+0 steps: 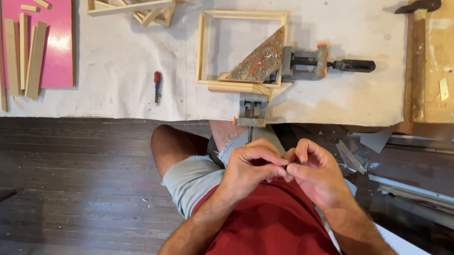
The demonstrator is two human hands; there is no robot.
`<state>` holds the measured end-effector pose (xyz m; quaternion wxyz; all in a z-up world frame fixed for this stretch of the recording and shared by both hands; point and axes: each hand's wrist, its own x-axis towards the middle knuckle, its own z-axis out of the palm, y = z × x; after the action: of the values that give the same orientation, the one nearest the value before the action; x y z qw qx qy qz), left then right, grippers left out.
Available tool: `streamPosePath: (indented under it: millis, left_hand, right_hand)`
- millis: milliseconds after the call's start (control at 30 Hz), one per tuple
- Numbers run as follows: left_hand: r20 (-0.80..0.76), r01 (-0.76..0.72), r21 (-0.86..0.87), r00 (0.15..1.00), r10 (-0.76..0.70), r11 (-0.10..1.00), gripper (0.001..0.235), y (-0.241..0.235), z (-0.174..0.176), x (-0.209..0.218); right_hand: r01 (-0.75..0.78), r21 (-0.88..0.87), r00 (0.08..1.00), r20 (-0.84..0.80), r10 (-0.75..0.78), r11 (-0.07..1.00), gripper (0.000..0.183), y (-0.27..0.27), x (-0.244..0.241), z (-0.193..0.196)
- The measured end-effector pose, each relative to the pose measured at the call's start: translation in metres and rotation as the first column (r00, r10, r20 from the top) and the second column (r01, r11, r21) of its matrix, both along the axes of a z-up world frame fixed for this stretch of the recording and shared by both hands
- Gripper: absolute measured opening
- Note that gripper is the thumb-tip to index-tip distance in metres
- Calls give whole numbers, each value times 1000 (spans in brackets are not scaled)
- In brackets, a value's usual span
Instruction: Assembling wooden frame corners using a corner jig and screw clamps on a workbench.
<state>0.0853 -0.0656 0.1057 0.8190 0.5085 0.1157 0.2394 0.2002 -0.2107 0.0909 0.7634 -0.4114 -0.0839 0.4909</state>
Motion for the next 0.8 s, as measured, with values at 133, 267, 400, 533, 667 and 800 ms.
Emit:
streamPosePath:
  millis: [133, 267, 400, 533, 667, 800]
  left_hand:
    - [-18, -30, -34, 999, 29, 999, 19, 0, -2, 3]
    - [-30, -47, 10, 998, 47, 999, 18, 2, 2, 5]
    - [-58, -51, 47, 997, 53, 998, 17, 2, 5, 5]
    - [-61, -58, 79, 996, 63, 995, 17, 2, 7, 5]
    - [-61, -56, 53, 996, 60, 997, 17, 1, 6, 6]
    - [-42, -59, 21, 997, 60, 998, 17, -4, 3, 7]
  right_hand:
    - [6, 11, 998, -59, -6, 1000, 35, -3, 1, -10]
    - [11, 10, 997, -81, -10, 1000, 34, -5, 1, -17]
    - [17, -4, 996, -82, -18, 1000, 33, -6, 3, -21]
    - [16, 1, 994, -110, -16, 1000, 30, -10, 3, -31]
    - [23, 13, 991, -133, -21, 1000, 28, -8, 3, -27]
    - [14, 39, 990, -141, -9, 999, 30, -3, 2, -16]
